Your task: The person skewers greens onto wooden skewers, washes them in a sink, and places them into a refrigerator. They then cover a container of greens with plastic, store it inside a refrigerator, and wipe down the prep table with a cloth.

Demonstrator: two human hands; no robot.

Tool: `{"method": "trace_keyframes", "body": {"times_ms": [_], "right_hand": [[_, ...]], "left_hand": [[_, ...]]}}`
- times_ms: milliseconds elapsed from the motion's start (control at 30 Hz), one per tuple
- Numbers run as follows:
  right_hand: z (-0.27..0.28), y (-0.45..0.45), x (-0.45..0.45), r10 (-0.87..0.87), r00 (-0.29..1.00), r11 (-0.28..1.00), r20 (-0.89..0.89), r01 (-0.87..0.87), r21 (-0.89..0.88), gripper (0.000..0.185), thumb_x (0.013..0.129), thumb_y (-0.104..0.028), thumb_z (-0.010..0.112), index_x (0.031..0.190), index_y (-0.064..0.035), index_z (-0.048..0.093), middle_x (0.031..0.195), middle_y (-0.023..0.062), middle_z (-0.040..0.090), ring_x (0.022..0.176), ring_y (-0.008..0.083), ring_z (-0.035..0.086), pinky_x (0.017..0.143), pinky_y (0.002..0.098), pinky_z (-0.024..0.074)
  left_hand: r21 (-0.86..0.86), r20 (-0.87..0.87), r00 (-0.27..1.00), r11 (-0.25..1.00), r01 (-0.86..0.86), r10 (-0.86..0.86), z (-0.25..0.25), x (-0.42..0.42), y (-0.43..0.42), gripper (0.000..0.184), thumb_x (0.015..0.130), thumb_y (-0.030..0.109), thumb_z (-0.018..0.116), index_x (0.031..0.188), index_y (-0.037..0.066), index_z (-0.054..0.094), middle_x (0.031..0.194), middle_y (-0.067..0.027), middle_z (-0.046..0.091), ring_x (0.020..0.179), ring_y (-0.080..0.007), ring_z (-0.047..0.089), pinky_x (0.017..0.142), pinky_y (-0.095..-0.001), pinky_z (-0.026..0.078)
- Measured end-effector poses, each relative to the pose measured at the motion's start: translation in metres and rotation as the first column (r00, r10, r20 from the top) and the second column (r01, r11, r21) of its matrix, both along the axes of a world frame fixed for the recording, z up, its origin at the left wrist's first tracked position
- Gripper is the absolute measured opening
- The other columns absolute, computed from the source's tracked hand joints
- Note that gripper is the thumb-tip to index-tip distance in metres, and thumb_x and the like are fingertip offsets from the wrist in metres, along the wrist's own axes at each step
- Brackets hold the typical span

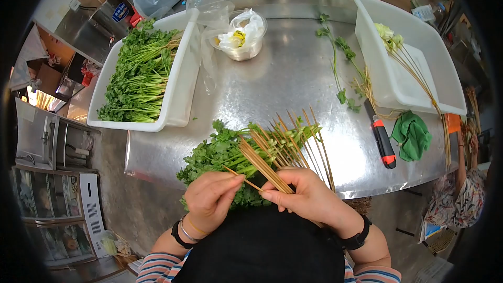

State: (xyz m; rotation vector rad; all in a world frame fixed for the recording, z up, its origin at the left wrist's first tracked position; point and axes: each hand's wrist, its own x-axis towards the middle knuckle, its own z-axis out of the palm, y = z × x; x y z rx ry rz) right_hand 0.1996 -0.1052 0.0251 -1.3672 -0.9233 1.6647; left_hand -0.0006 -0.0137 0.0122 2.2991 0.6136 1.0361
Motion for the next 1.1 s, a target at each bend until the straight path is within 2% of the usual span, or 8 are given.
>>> {"method": "trace_keyframes", "body": {"times_ms": [433,533,600,700,867,967,1033,1100], "right_hand": [[-0.002,0.002,0.001,-0.011,1.000,1.000,0.011,0.011,-0.010,0.014,0.089,-0.015,0.063,0.093,-0.0009,0.064,0.080,0.0014,0.056,0.061,0.0054,0.055,0.050,0.0191,0.0431],[0.004,-0.002,0.004,-0.002,0.998,0.998,0.067,-0.002,0.062,0.014,0.088,-0.014,0.064,0.095,-0.0008,0.064,0.086,0.0046,0.058,0.070,0.0104,0.058,0.060,0.0227,0.0462],[0.007,-0.006,0.007,-0.062,0.979,0.948,0.197,-0.004,0.318,0.015,0.085,-0.011,0.065,0.095,-0.0011,0.063,0.092,0.0073,0.059,0.082,0.0174,0.059,0.071,0.0276,0.0465],[0.002,-0.010,0.017,-0.100,0.936,0.916,0.339,-0.046,0.398,0.015,0.082,-0.009,0.066,0.094,-0.0015,0.063,0.092,0.0081,0.059,0.089,0.0217,0.057,0.078,0.0311,0.0444],[0.014,-0.012,0.020,-0.357,0.729,0.855,0.584,0.004,0.518,0.011,0.084,-0.011,0.064,0.087,-0.0005,0.061,0.092,0.0089,0.058,0.082,0.0208,0.055,0.072,0.0311,0.0445],[0.004,-0.006,0.032,-0.414,0.765,0.842,0.494,0.115,0.528,0.018,0.090,-0.017,0.059,0.082,-0.0005,0.058,0.081,0.0057,0.057,0.070,0.0152,0.053,0.062,0.0271,0.0428],[0.011,0.002,0.030,-0.390,0.917,0.910,0.082,0.370,0.189,0.026,0.095,-0.023,0.053,0.079,-0.0023,0.056,0.068,-0.0002,0.052,0.059,0.0084,0.046,0.055,0.0221,0.0388],[0.016,0.011,0.037,-0.377,0.922,0.917,0.086,0.358,0.175,0.028,0.096,-0.026,0.052,0.079,-0.0051,0.056,0.061,-0.0051,0.046,0.054,0.0040,0.041,0.051,0.0190,0.0347]], "left_hand": [[0.060,-0.041,0.995,0.993,0.098,-0.095,-0.004,0.011,-0.005,0.027,0.068,0.000,0.074,0.094,0.004,0.067,0.082,-0.0077,0.065,0.069,-0.0224,0.064,0.058,-0.0304,0.050],[0.068,-0.052,0.996,0.995,0.072,-0.068,-0.003,0.013,-0.003,0.025,0.067,-0.001,0.075,0.090,0.004,0.067,0.080,-0.0070,0.065,0.067,-0.0216,0.063,0.057,-0.0299,0.050],[0.081,-0.058,0.997,0.996,0.047,-0.043,-0.002,0.013,-0.002,0.024,0.066,-0.002,0.075,0.087,0.004,0.067,0.078,-0.0066,0.065,0.066,-0.0210,0.063,0.057,-0.0296,0.050],[0.107,-0.072,0.997,0.994,0.022,-0.014,-0.004,0.014,0.001,0.022,0.066,-0.003,0.074,0.086,0.005,0.067,0.078,-0.0066,0.065,0.066,-0.0217,0.063,0.058,-0.0297,0.050],[0.164,-0.074,0.997,0.985,0.047,-0.035,-0.011,0.021,0.008,0.022,0.067,0.000,0.074,0.088,0.004,0.067,0.081,-0.0078,0.065,0.068,-0.0227,0.063,0.058,-0.0301,0.050],[0.244,-0.131,0.991,0.970,0.009,0.024,0.010,0.023,0.004,0.027,0.067,0.001,0.075,0.093,0.003,0.066,0.089,-0.0097,0.064,0.069,-0.0236,0.062,0.059,-0.0294,0.050],[0.260,-0.187,0.982,0.965,0.033,0.017,0.031,0.013,-0.007,0.031,0.069,0.001,0.074,0.099,0.002,0.066,0.095,-0.0108,0.062,0.074,-0.0214,0.062,0.062,-0.0280,0.050],[-0.209,-0.096,0.932,0.923,0.324,-0.349,0.044,0.005,-0.017,0.033,0.073,0.003,0.073,0.105,0.002,0.065,0.098,-0.0102,0.061,0.079,-0.0173,0.061,0.067,-0.0263,0.050]]}}
